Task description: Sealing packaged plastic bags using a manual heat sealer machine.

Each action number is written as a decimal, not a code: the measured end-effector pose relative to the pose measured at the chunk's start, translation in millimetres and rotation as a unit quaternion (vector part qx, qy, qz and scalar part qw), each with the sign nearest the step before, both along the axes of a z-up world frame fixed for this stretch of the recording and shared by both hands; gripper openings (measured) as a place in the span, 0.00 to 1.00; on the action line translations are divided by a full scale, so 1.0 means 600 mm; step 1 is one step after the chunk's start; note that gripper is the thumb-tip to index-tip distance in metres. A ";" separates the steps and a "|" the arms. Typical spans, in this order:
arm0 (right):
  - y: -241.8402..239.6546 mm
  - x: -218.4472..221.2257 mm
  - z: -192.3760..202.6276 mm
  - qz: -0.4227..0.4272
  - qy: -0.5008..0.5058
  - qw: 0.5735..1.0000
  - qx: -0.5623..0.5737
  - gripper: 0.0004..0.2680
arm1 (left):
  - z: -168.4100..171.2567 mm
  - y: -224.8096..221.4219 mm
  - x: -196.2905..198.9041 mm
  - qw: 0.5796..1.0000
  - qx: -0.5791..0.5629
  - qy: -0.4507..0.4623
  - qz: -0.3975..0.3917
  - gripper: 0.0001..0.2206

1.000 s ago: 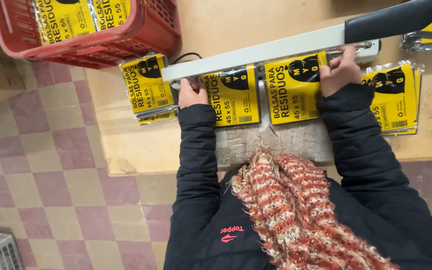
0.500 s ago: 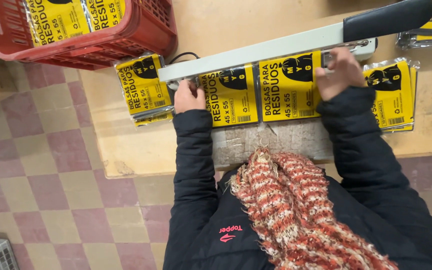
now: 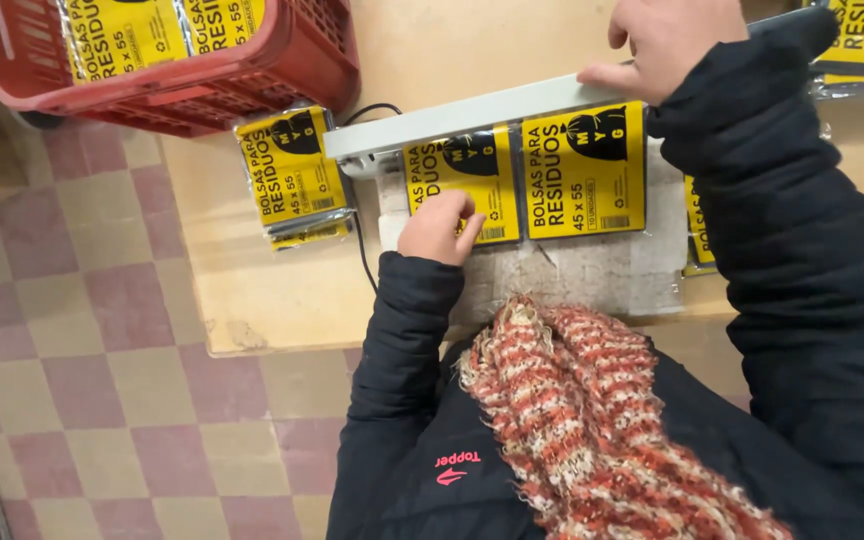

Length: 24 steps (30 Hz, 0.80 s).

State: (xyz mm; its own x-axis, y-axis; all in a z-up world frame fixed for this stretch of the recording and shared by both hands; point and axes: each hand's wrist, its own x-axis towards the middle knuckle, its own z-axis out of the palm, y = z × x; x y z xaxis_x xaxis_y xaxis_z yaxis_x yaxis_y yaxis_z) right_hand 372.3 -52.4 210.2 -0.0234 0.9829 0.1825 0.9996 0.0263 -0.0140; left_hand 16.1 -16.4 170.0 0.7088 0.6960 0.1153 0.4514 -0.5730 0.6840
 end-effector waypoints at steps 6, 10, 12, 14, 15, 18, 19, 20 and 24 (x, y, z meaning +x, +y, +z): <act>-0.007 0.015 -0.091 -0.042 0.138 0.988 -0.063 0.18 | -0.014 -0.009 -0.005 0.999 -0.002 0.014 -0.034 0.08; -0.014 0.011 -0.115 -0.061 0.178 0.980 -0.070 0.18 | -0.006 -0.045 0.031 0.995 -0.003 0.005 -0.096 0.09; -0.011 0.009 -0.116 -0.085 0.207 0.970 -0.091 0.17 | -0.003 -0.059 0.046 0.988 -0.025 0.047 -0.142 0.10; -0.004 0.013 -0.119 -0.088 0.213 0.968 -0.101 0.17 | -0.004 -0.066 0.046 0.987 -0.040 0.027 -0.153 0.09; -0.001 0.013 -0.122 -0.093 0.220 0.965 -0.111 0.17 | -0.005 -0.070 0.044 0.985 -0.055 0.008 -0.165 0.09; -0.008 0.022 -0.149 -0.085 0.234 0.961 -0.120 0.17 | -0.021 -0.074 0.036 0.978 -0.135 -0.022 -0.157 0.12; -0.005 0.028 -0.150 -0.073 0.236 0.962 -0.120 0.17 | -0.023 -0.070 0.027 0.980 -0.132 -0.020 -0.145 0.12; -0.006 0.028 -0.155 -0.073 0.241 0.960 -0.124 0.18 | -0.024 -0.070 0.013 0.983 -0.165 -0.001 -0.080 0.14; -0.015 0.026 -0.159 -0.076 0.233 0.961 -0.129 0.18 | -0.192 -0.023 -0.103 0.963 -0.176 -0.055 0.194 0.17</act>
